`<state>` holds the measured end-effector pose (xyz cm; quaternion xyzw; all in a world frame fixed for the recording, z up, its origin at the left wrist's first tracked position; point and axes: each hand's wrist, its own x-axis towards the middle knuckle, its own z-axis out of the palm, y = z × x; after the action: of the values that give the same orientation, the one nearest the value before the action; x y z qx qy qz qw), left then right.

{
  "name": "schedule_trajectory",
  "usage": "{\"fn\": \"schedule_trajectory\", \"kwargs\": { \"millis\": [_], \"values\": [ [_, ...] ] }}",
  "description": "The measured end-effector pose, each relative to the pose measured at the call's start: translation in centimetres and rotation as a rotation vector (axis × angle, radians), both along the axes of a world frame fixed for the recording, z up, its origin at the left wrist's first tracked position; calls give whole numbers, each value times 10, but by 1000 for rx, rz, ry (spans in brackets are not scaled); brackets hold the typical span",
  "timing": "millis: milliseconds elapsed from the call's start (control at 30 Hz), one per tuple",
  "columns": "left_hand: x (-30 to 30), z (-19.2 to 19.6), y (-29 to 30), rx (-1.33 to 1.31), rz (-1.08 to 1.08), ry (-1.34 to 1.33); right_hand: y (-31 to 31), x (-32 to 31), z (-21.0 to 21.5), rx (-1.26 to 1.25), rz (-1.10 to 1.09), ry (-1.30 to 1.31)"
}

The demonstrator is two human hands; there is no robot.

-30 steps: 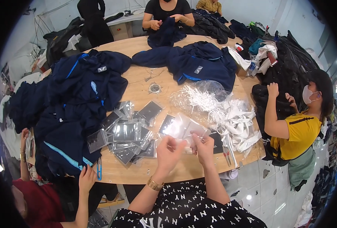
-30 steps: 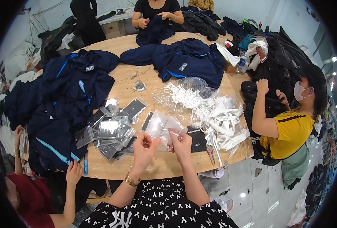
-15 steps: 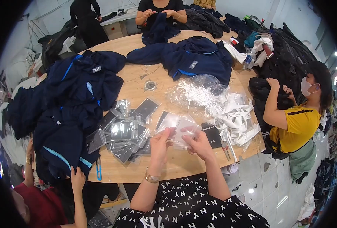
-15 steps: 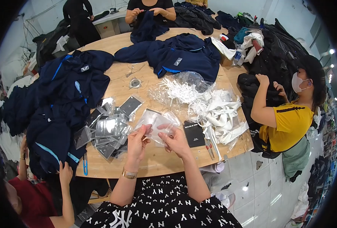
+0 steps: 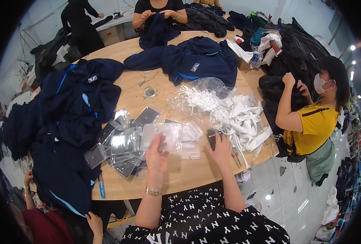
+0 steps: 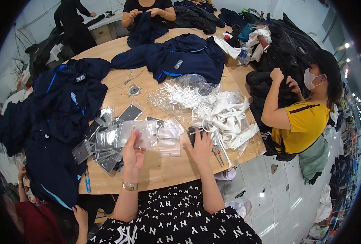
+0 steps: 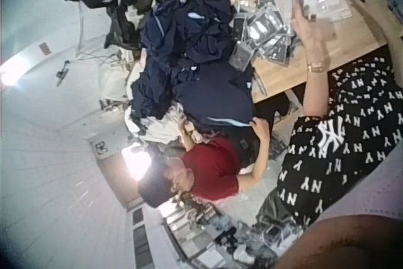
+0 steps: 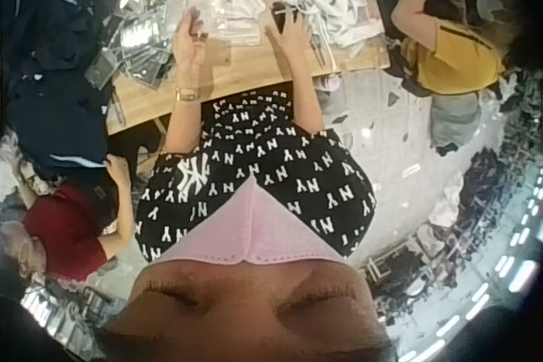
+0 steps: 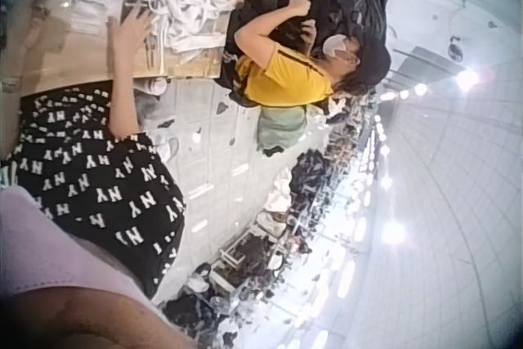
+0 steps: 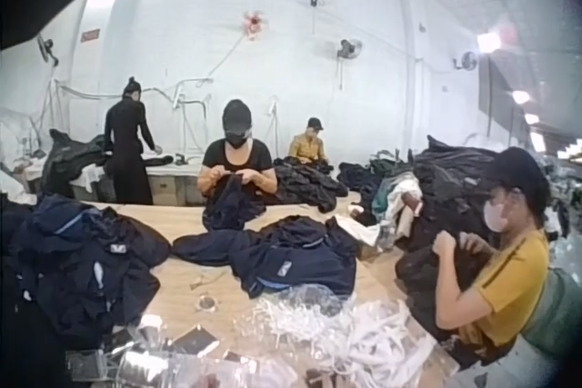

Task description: Sorting and packing small garment accessories and plastic tags into bags at a factory work table.

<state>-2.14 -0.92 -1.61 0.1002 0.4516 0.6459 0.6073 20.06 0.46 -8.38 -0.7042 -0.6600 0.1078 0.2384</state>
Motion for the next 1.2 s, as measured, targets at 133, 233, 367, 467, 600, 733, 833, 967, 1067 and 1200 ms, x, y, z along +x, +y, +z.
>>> {"fn": "schedule_trajectory", "kwargs": {
  "millis": [133, 233, 367, 467, 600, 733, 833, 967, 1067, 1200],
  "values": [
    [1, 0, 1, 12, -12, -13, -6, 14, -32, 68, -34, -251],
    [3, 3, -1, 8, -18, -23, -3, 25, -29, 14, -4, -125],
    [2, 3, -1, 20, -4, -37, -5, 13, -3, 53, 7, -57],
    [6, 3, -3, 22, -17, -56, -6, 9, -20, 64, 22, -147],
    [6, 4, -4, 47, -4, -69, -7, 14, -20, -8, 57, -208],
    [2, 5, -4, 64, 42, -87, -3, 22, 4, -80, 148, -94],
    [3, 8, -4, 31, 46, -104, 0, 24, 12, -40, 147, 60],
    [1, 4, -4, 37, 44, -115, 3, 9, 59, -103, -102, 105],
    [5, 5, -3, 49, 36, -101, 4, 1, 63, 120, -37, 759],
    [12, 6, -7, 84, 11, -47, 1, -39, 92, 140, 63, 1668]
  ]
}}
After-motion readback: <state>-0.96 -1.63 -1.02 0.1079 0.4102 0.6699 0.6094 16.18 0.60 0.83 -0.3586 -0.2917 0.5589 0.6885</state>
